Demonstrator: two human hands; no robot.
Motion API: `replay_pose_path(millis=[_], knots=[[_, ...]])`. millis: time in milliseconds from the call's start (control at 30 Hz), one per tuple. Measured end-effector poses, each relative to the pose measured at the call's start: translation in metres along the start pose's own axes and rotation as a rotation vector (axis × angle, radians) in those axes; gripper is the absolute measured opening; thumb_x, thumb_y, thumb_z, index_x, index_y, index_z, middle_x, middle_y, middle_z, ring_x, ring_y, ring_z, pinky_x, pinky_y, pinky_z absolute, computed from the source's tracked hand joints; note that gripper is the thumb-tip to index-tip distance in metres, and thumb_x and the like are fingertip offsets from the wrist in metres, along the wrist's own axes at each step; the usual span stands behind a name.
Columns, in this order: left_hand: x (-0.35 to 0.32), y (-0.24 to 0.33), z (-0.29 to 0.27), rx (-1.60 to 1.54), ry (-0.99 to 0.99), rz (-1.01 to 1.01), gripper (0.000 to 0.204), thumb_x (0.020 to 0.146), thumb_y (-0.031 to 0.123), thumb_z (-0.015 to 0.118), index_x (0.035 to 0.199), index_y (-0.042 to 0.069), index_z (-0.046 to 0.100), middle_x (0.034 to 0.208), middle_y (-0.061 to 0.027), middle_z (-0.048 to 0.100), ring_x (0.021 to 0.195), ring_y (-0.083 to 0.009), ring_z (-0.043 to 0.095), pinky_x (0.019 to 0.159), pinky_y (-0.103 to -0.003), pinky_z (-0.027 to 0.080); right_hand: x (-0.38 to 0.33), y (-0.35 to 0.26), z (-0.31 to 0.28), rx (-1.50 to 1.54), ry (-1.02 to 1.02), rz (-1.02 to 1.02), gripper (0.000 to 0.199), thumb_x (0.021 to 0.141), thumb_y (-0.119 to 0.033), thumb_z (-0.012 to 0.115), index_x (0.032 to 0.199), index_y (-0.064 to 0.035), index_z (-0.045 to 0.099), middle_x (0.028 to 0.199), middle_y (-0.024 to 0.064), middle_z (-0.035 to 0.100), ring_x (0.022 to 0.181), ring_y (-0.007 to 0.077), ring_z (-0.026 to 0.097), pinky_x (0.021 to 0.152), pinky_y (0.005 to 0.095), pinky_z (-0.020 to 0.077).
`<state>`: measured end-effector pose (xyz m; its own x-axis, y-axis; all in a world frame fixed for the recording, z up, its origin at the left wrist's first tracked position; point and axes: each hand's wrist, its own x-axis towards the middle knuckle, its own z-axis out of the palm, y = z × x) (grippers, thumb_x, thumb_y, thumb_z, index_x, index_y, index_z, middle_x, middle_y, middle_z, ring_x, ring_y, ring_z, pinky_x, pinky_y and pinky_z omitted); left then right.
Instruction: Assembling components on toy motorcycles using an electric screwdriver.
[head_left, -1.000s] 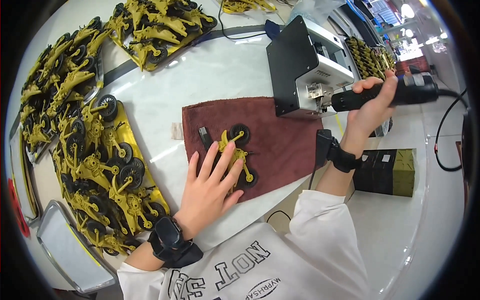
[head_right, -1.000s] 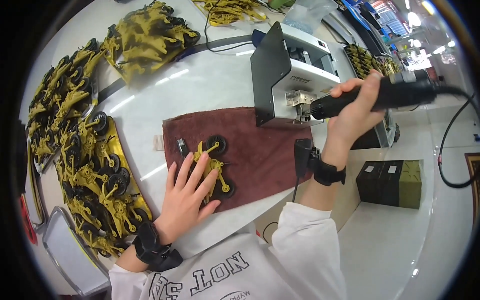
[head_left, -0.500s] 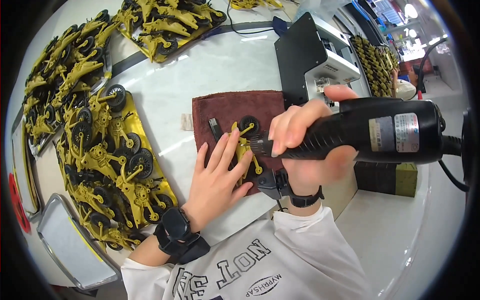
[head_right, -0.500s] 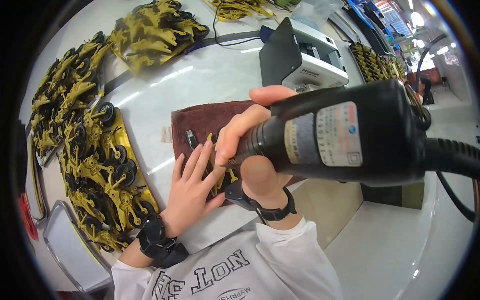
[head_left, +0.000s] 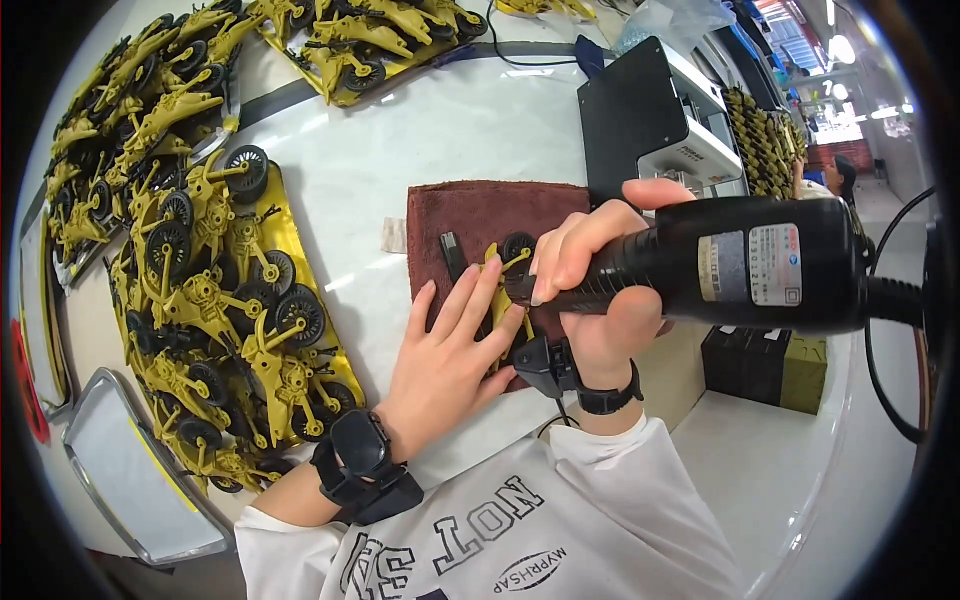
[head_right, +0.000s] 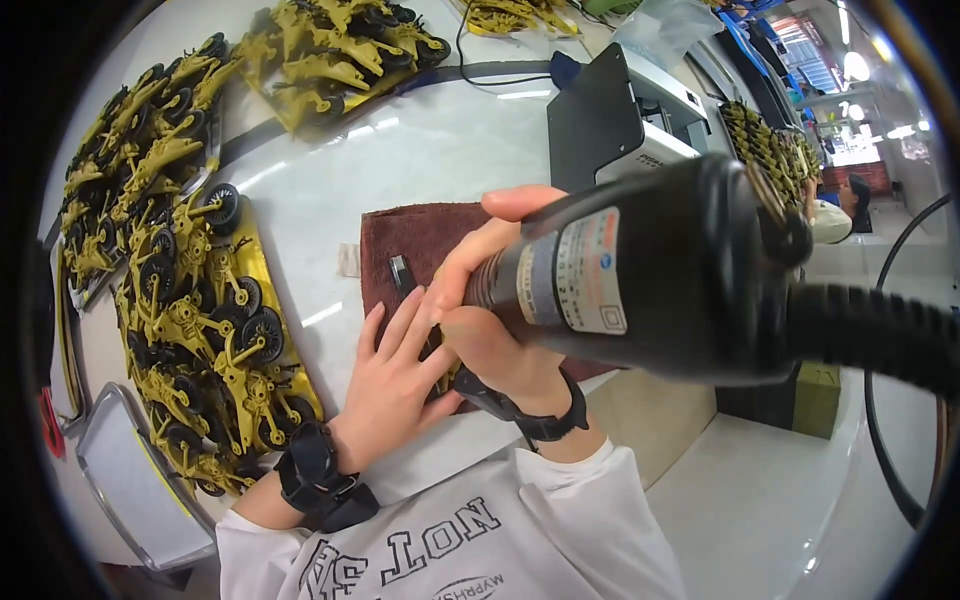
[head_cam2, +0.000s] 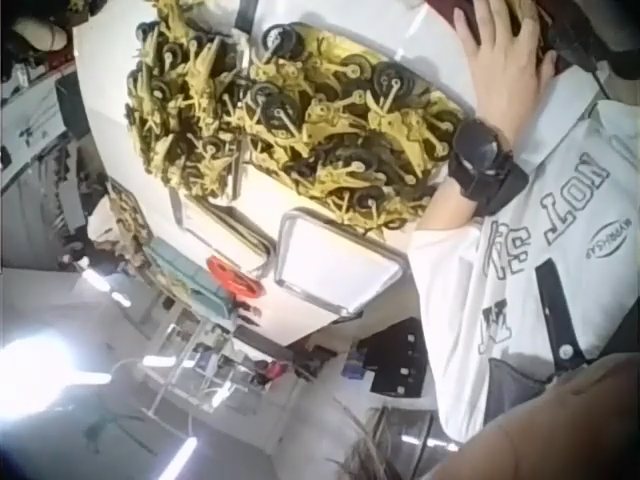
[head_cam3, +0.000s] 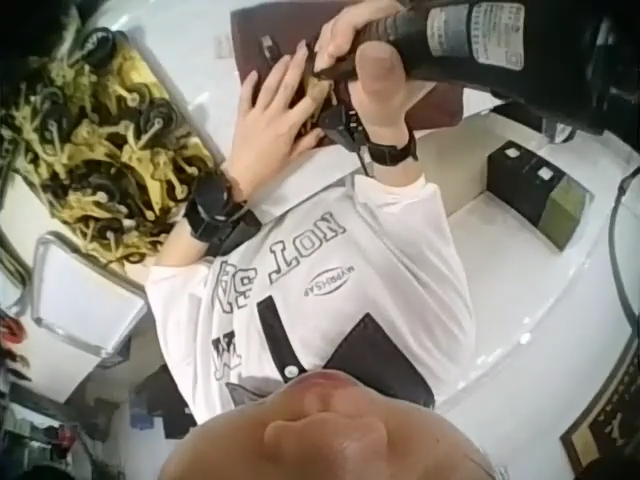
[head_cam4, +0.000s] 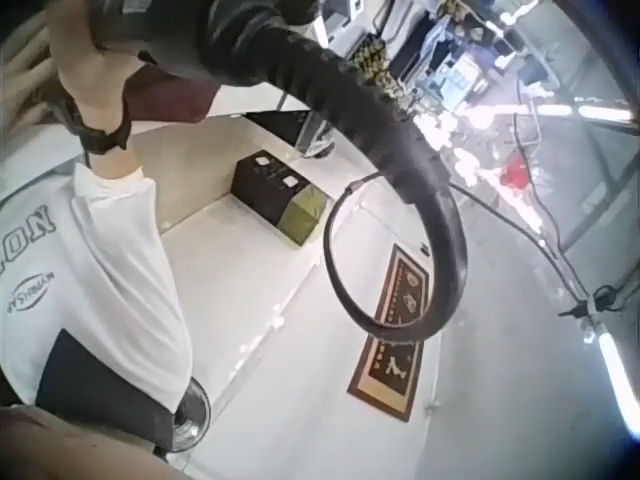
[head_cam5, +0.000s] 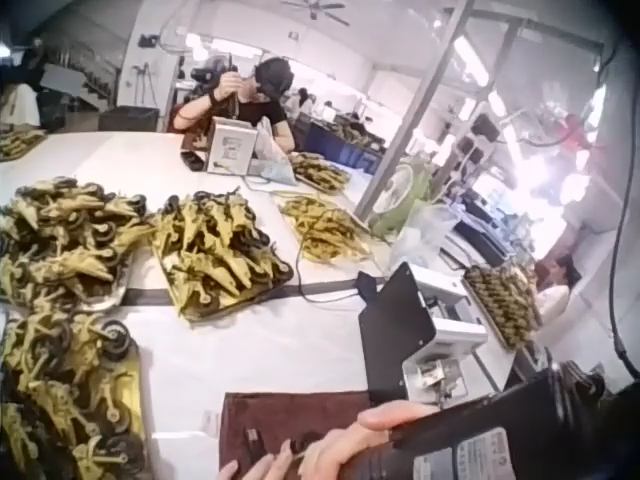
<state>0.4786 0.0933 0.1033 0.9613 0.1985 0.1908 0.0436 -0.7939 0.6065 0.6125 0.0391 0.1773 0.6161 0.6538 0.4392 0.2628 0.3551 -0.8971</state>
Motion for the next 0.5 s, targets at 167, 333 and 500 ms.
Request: replay_pose_path(millis=[167, 333, 500], knots=[[0.002, 0.001, 0.002, 0.004, 0.004, 0.005, 0.061, 0.071, 0.033, 0.073, 0.126, 0.016, 0.053, 0.150, -0.0165, 0.027, 0.136, -0.0277, 0.030, 0.106, -0.051, 0.024, 0.003, 0.005, -0.004, 0.092, -0.037, 0.028, 0.068, 0.081, -0.055, 0.066, 0.121, -0.0080, 0.036, 0.067, 0.0063, 0.053, 0.051, 0.0168, 0.052, 0.051, 0.0290, 0.0452], [0.002, 0.000, 0.006, 0.040, -0.022, -0.005, 0.063, 0.070, 0.034, 0.074, 0.128, 0.017, 0.053, 0.150, -0.0167, 0.028, 0.136, -0.0279, 0.030, 0.106, -0.051, 0.024, 0.000, 0.014, -0.012, 0.168, -0.047, 0.051, 0.065, 0.075, -0.046, 0.075, 0.114, -0.0062, 0.041, 0.069, 0.0085, 0.056, 0.056, 0.0180, 0.055, 0.052, 0.0290, 0.0445], [0.002, -0.003, 0.008, 0.075, 0.014, 0.008, 0.056, 0.074, 0.039, 0.069, 0.123, 0.017, 0.056, 0.150, -0.0161, 0.028, 0.134, -0.0275, 0.034, 0.106, -0.049, 0.023, -0.009, -0.026, -0.033, 0.214, 0.012, -0.166, 0.064, 0.078, -0.052, 0.070, 0.115, -0.0062, 0.046, 0.066, 0.0059, 0.054, 0.055, 0.0175, 0.053, 0.053, 0.0310, 0.0446]])
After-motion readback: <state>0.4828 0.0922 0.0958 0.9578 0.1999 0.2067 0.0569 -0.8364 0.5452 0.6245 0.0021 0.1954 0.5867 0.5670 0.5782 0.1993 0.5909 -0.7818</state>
